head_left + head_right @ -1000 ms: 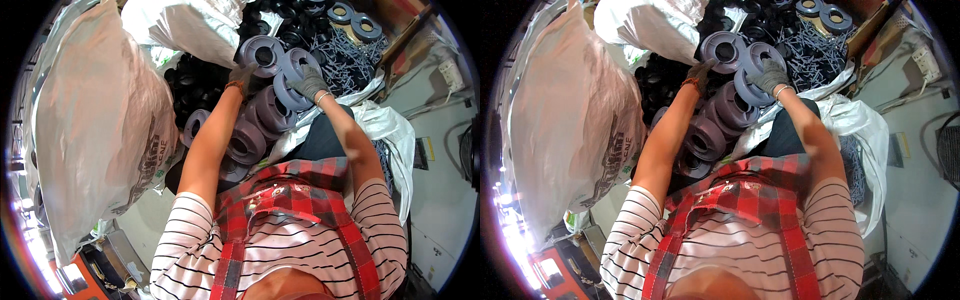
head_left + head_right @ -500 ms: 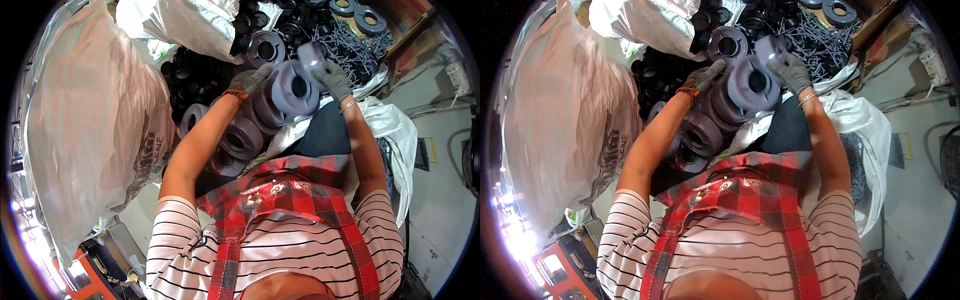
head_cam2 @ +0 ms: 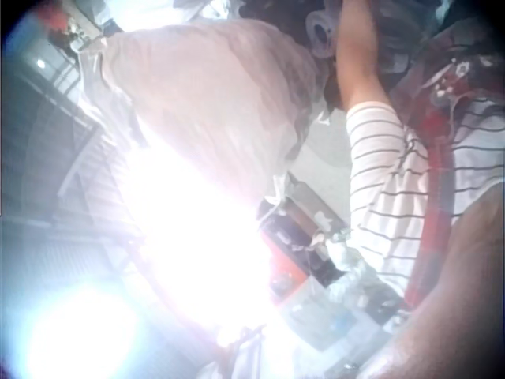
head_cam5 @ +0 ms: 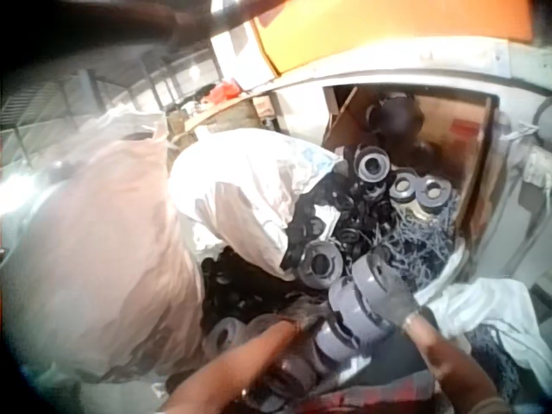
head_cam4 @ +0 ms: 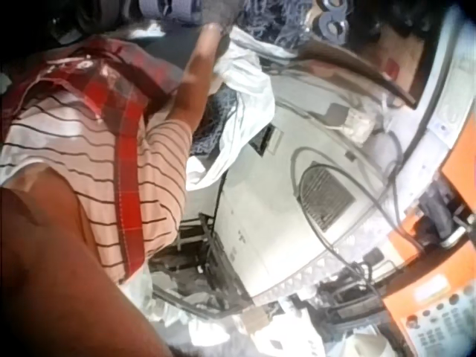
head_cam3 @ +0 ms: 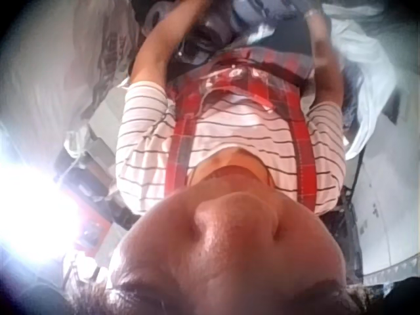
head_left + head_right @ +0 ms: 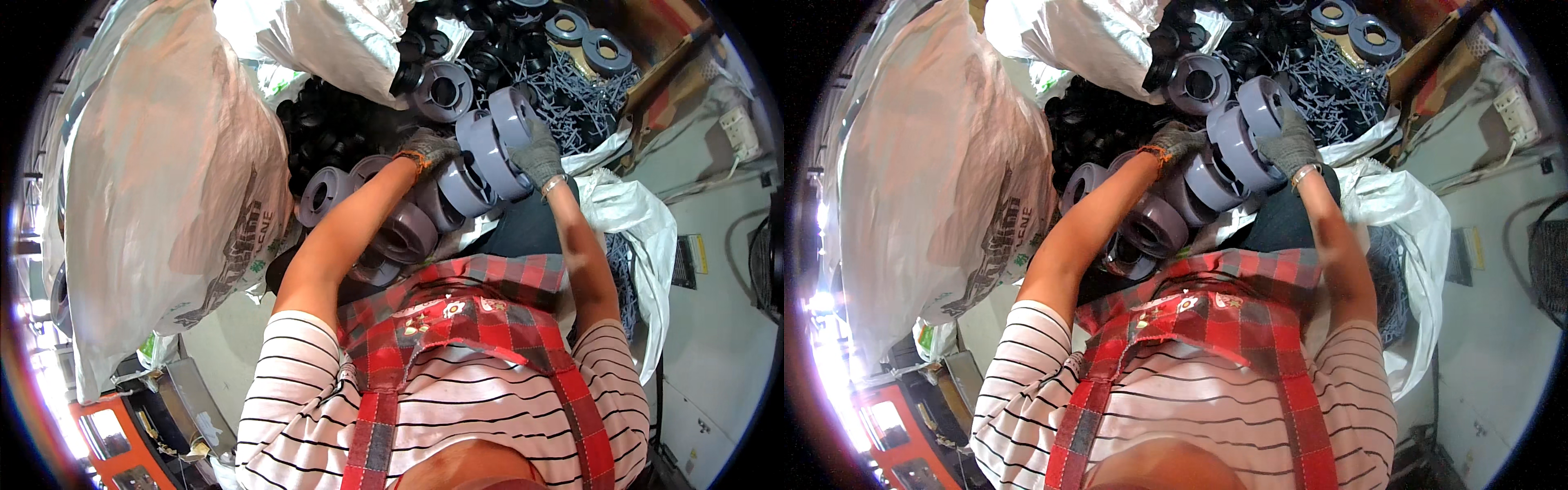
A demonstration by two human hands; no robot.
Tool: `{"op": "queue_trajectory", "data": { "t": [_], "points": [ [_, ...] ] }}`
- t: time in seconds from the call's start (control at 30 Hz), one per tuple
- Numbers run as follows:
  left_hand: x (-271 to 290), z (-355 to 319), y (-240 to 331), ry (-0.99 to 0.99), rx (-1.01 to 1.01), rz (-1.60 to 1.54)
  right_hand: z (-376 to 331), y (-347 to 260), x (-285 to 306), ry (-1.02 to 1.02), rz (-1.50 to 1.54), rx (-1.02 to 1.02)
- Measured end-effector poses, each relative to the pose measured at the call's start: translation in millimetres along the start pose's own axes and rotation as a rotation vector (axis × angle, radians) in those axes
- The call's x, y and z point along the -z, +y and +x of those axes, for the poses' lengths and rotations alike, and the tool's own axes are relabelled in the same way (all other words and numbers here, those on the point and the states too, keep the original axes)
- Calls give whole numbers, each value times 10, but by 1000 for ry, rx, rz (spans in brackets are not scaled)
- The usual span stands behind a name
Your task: The person sorts grey plastic ring-shaped parts from a large white sack into a pile on a table. They pick up the parts one by one or in small handfuls, inspect them briefly, and place them into a growing stack.
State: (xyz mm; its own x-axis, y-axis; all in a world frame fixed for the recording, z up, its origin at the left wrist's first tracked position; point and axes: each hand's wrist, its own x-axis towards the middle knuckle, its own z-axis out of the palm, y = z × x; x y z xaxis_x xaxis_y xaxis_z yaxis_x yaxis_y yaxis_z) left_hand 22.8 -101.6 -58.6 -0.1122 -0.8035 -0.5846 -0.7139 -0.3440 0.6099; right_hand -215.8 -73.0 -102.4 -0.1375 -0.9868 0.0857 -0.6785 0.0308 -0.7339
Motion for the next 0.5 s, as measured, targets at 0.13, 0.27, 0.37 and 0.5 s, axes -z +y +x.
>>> {"op": "queue_trajectory", "data": {
  "t": [0.13, 0.27, 0.37, 0.5],
  "points": [
    [165, -478, 198, 106, -195, -86, -242, -362, 250, 182, 23, 38],
    [710, -1355, 941, 414, -642, 234, -453, -996, 802, 615, 52, 544],
    [983, -2255, 1524, 719, -897, 270, -677, -1940, 1599, 902, 232, 588],
    [1716, -3712, 2088, 722, -1000, 452, -495, -3352, 2250, 872, 276, 1134]
  ]
}}
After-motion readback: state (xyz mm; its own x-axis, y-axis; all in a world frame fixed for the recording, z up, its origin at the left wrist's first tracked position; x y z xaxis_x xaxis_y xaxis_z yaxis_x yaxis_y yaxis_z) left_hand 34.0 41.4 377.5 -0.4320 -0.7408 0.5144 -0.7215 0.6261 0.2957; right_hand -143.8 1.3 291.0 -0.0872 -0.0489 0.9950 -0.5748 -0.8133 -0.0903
